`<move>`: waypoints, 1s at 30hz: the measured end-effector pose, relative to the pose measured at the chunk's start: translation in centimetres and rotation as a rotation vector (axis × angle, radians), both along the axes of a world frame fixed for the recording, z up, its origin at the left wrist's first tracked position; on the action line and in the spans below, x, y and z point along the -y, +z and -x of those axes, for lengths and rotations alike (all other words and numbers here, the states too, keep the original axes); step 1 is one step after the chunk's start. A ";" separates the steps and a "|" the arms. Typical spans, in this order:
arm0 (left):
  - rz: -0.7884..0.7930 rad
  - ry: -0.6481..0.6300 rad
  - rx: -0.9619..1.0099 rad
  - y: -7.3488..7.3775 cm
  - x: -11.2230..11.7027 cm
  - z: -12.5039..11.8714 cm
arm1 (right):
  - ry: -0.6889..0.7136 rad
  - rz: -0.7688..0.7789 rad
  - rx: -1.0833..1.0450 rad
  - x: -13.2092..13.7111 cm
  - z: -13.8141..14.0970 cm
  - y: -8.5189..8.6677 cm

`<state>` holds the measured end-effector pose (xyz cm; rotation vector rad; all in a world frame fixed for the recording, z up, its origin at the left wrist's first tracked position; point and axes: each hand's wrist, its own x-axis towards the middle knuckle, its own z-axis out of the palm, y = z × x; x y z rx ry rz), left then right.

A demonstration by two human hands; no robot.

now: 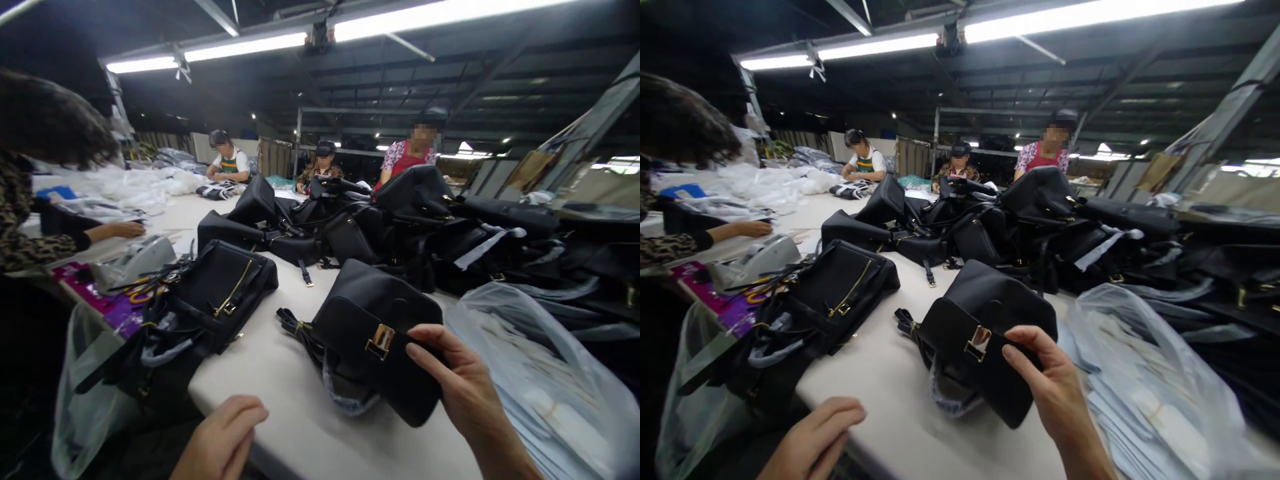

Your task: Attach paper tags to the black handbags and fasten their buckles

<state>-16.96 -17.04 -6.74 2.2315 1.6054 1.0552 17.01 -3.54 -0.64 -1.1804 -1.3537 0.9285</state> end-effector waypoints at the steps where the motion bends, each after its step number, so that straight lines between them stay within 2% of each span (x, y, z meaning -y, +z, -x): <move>1: -0.078 -0.067 -0.007 0.3 -1.3 -1.7 | -0.016 -0.010 -0.007 0.2 -0.3 0.6; 4: -0.239 -0.222 -0.103 0.9 -4.9 -6.3 | -0.043 -0.066 0.020 0.7 -0.5 2.8; 8: -0.257 -0.239 -0.137 2.1 -8.6 -10.2 | -0.033 -0.128 0.044 0.8 -0.3 6.5; 12: -0.286 -0.278 -0.045 5.3 -11.0 -11.2 | -0.040 -0.212 0.038 -0.9 -0.9 10.4; 15: -0.279 -0.375 0.010 7.9 -12.1 -10.8 | -0.118 -0.236 0.023 -4.3 -2.2 11.7; 17: -0.279 -0.407 0.049 9.2 -12.5 -10.5 | -0.164 -0.175 0.029 -6.7 -3.1 11.1; 20: -0.249 -0.420 0.067 10.4 -12.8 -10.1 | -0.139 -0.063 0.057 -9.1 -3.5 8.0; 23: -0.172 -0.402 0.038 11.3 -12.9 -9.9 | -0.014 0.026 0.119 -9.6 -2.2 3.9; 25: -0.092 -0.372 0.054 11.9 -13.2 -9.7 | 0.070 0.067 0.172 -9.2 -0.9 1.8; 27: -0.009 -0.333 0.120 12.4 -13.8 -9.6 | 0.120 0.077 0.221 -8.7 0.1 0.9; 30: 0.060 -0.245 0.216 13.2 -15.5 -9.3 | 0.136 0.039 0.283 -7.9 0.2 2.1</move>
